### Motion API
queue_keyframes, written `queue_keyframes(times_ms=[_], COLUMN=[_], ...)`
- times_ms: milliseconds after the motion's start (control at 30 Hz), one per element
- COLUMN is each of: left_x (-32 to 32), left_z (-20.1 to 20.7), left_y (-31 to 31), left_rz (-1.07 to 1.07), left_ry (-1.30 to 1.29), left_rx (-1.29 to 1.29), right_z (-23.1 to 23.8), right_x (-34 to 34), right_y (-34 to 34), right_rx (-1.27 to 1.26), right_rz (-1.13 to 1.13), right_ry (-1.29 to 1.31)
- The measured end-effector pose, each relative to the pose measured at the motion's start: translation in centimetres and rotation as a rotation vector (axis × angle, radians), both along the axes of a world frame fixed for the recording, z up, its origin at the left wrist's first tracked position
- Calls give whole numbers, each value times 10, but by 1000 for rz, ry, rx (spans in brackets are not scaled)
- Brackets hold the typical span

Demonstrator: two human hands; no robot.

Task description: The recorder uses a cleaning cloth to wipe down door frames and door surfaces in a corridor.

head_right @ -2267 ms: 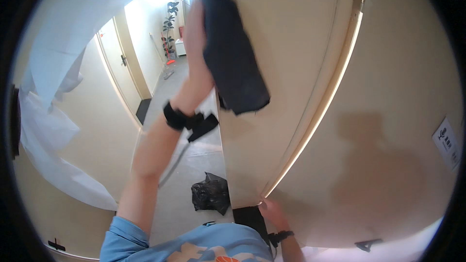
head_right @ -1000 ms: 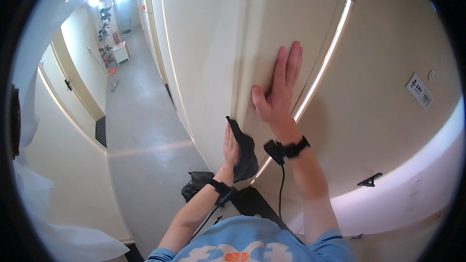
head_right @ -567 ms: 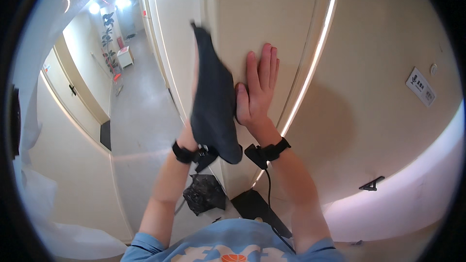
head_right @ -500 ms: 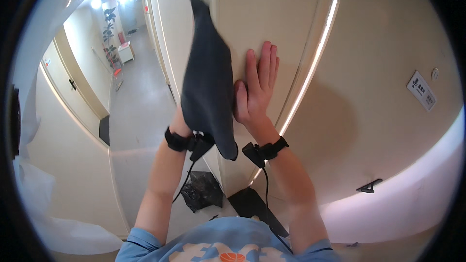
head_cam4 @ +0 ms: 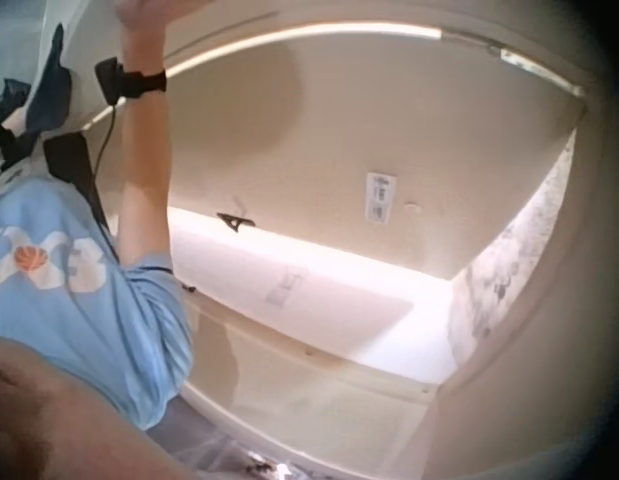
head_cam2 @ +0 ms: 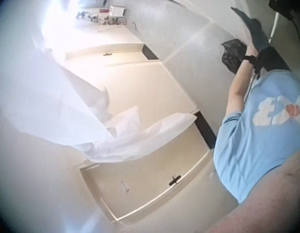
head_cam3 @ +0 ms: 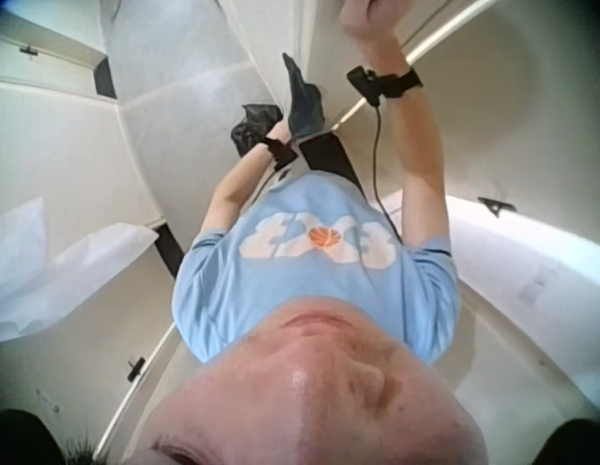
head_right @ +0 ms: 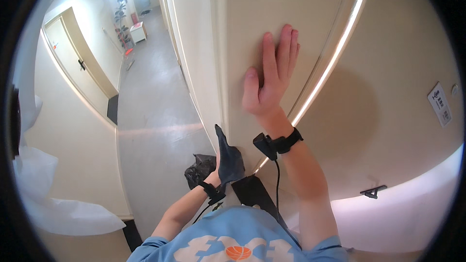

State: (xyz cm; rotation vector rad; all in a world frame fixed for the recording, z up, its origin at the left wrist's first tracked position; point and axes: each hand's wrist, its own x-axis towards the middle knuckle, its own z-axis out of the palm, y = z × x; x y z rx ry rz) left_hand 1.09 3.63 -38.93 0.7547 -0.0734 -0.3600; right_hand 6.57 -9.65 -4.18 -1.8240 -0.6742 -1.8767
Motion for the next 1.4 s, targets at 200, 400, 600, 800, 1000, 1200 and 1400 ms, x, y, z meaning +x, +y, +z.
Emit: queue_keyframes(times_ms=[200,400,600,800,1000,1200,1400], left_x=[-13,-6,32,31,-10,-54,-37], left_z=[-42,93,176,161,53,-26,-41], left_y=[-22,-12,8,2,-8,3,10], left_rz=[342,292,300,104,185,152,216], left_ry=[-387,-551,-1246,-1041,-1001,-44,-339], left_rx=[408,495,739,952,1327,269,847], right_z=[1,0,-3,-2,-3,-5,-4], right_x=[8,5,7,5,3,4,-3], right_y=[-5,-4,-5,-7,-9,-17,-8], right_rx=[-11,4,19,13,18,-3,110], right_rz=[12,3,31,21,23,-23,43], right_ry=[-44,-58,-72,-48,-41,-43,-44])
